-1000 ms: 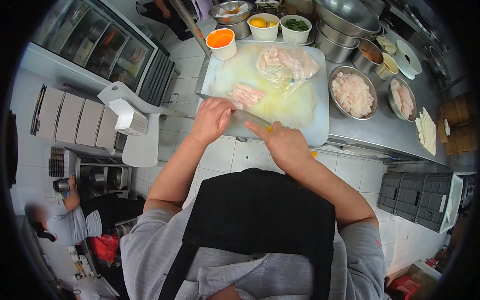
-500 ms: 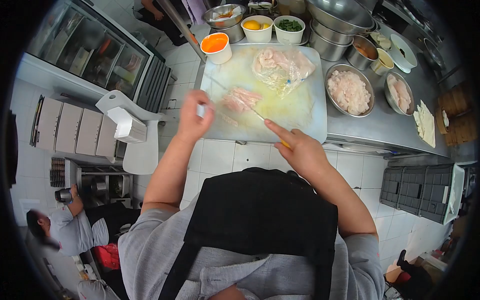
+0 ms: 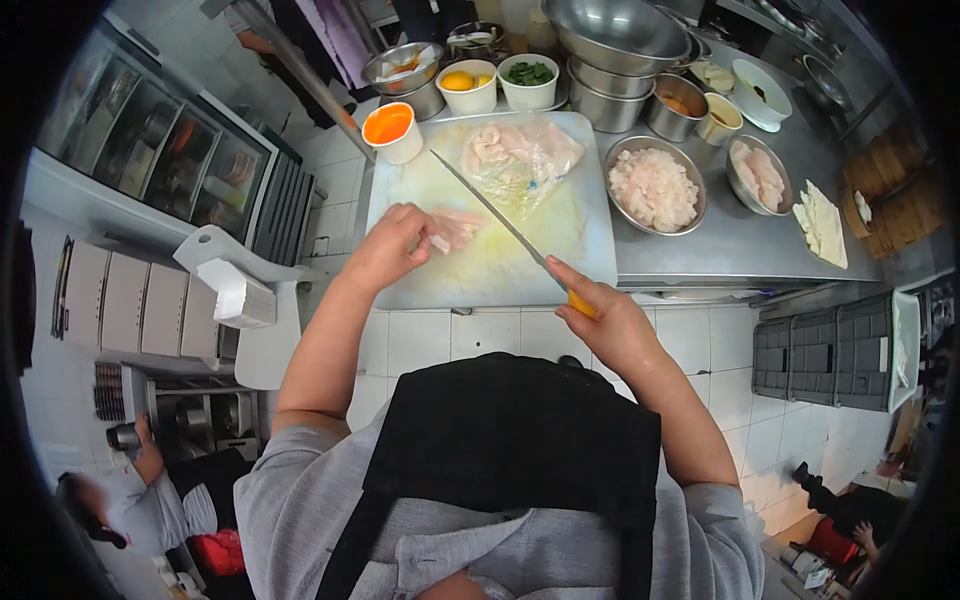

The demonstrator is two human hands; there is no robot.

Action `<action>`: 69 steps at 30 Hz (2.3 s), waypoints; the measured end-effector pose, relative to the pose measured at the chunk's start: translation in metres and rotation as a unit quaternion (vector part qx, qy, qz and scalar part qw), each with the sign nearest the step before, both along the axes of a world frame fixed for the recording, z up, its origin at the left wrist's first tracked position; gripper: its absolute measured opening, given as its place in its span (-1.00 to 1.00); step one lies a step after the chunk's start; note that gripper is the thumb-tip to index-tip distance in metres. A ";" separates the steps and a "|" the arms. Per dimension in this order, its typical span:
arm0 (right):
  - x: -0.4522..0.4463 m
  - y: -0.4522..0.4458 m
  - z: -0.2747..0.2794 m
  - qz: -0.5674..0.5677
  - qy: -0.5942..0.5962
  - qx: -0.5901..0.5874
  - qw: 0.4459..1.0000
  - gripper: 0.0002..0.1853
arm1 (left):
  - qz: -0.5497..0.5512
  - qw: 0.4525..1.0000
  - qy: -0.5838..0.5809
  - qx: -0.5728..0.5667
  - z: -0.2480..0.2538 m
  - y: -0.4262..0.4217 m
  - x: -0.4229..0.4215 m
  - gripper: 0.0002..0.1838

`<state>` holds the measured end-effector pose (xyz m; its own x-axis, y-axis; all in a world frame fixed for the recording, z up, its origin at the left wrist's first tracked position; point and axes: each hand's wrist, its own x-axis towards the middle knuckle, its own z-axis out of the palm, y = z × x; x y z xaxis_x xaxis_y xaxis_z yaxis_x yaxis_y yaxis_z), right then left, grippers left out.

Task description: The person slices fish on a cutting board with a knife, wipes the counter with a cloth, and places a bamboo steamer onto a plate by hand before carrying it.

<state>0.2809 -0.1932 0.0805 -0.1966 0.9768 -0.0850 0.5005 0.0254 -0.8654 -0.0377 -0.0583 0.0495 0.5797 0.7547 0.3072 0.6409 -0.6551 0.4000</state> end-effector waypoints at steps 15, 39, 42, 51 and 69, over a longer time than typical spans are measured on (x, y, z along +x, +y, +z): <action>0.045 -0.008 0.009 -0.117 0.074 -0.055 0.989 -0.34 | 0.017 0.999 -0.017 0.023 -0.014 0.130 0.110 -0.72; 0.029 0.029 -0.001 0.044 0.070 -0.153 0.985 -0.35 | 0.068 0.829 -0.050 -0.553 0.020 0.005 0.008 -0.74; 0.013 0.037 -0.003 0.081 0.062 -0.160 0.982 -0.35 | 0.110 0.885 -0.005 -0.453 -0.002 -0.016 0.003 -0.69; -0.011 0.037 -0.003 0.172 -0.029 -0.063 0.983 -0.35 | 0.400 0.902 -0.073 -0.143 -0.036 -0.036 -0.019 -0.69; -0.018 0.022 -0.006 0.225 -0.146 0.010 0.963 -0.34 | 0.205 0.968 -0.089 0.112 -0.062 -0.090 0.017 -0.81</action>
<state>0.2633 -0.1716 0.0741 -0.5716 0.8000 -0.1823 0.6568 0.3130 -0.6861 -0.0211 -0.1484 -0.0120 0.1678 0.8130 0.5576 0.7995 -0.4431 0.4055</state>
